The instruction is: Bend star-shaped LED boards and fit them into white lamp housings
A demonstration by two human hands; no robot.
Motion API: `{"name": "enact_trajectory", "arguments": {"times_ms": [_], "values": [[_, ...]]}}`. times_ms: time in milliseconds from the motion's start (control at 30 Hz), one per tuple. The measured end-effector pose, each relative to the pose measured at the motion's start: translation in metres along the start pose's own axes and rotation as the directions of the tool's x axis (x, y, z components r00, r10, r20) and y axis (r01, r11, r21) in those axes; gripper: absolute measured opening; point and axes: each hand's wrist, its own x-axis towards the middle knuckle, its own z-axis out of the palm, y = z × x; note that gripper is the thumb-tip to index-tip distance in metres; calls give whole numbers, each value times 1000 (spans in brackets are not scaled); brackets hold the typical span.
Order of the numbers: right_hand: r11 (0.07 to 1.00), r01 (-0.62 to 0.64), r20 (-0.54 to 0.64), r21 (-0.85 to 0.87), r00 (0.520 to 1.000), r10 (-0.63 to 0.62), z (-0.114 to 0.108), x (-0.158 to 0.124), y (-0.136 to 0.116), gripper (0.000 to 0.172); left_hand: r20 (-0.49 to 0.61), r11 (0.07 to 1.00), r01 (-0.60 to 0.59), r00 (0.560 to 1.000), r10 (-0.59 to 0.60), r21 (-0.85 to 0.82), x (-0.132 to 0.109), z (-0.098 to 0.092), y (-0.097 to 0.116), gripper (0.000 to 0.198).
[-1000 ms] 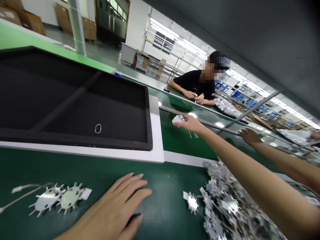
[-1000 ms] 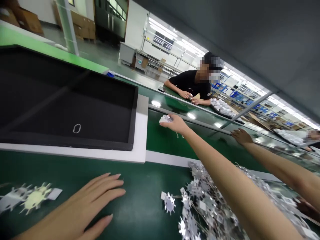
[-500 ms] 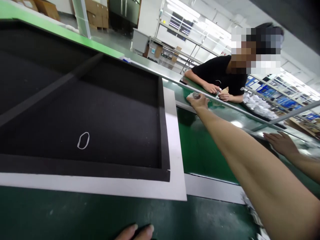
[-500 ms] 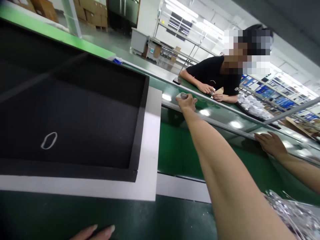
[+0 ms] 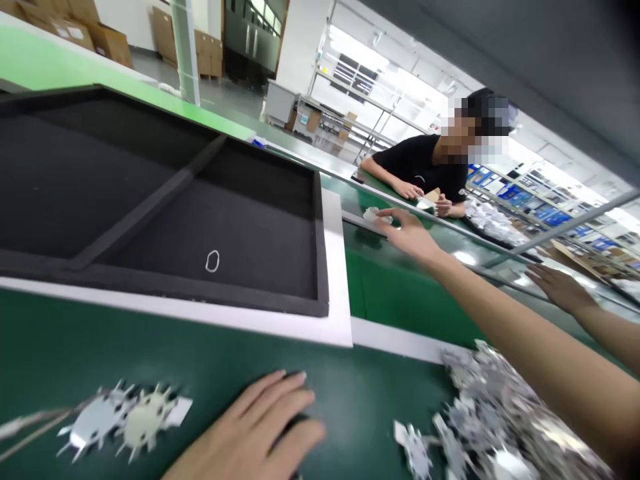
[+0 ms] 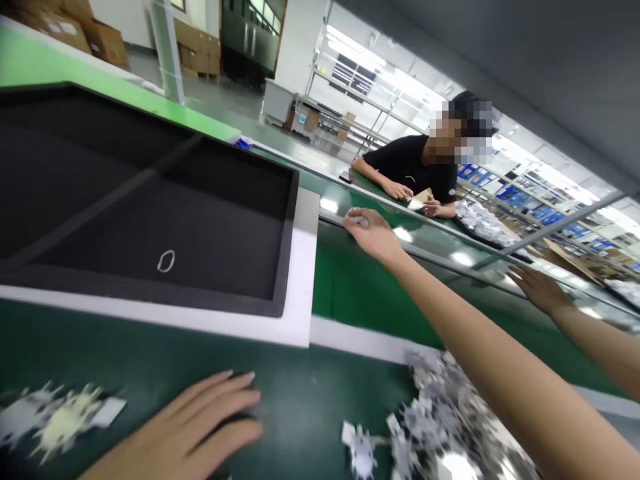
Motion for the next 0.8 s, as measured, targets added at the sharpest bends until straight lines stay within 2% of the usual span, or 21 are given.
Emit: {"name": "enact_trajectory", "arguments": {"times_ms": [67,100,133,167,233,333,433,500,633,733,800], "values": [[990,141,137,2,981,-140,-24,-66,-13,29,83,994,58,995,-50,-97,0,-8,2,37],[976,216,233,4,949,-211,-34,-100,-18,29,165,986,117,982,-96,-123,0,-11,4,41],[938,342,360,-50,882,-303,-43,-133,-22,33,194,980,142,974,-113,-139,0,-14,5,42],[896,429,458,-111,823,-337,-49,-164,-25,36,232,975,156,966,-118,-156,-1,-16,7,42],[865,451,541,-221,794,-275,-55,-219,-27,39,231,962,209,958,-167,-174,-2,-18,10,38],[892,381,549,-244,812,-197,-51,-274,-23,39,201,949,250,956,-211,-192,-3,-18,13,34],[940,261,515,-221,850,-115,-44,-297,-17,39,202,943,270,952,-231,-192,-1,-20,14,35],[962,198,498,-189,864,-80,-41,-302,-14,39,219,937,302,940,-262,-177,2,-22,15,38],[984,150,489,-101,868,-82,-39,-301,-14,41,217,935,328,931,-295,-136,3,-26,13,42],[989,139,473,-51,875,-98,-37,-298,-23,38,148,958,262,959,-244,-119,-4,-24,7,38],[987,158,473,-23,872,-128,-35,-295,-34,37,86,982,150,986,-141,-112,-6,-18,0,34]]}}
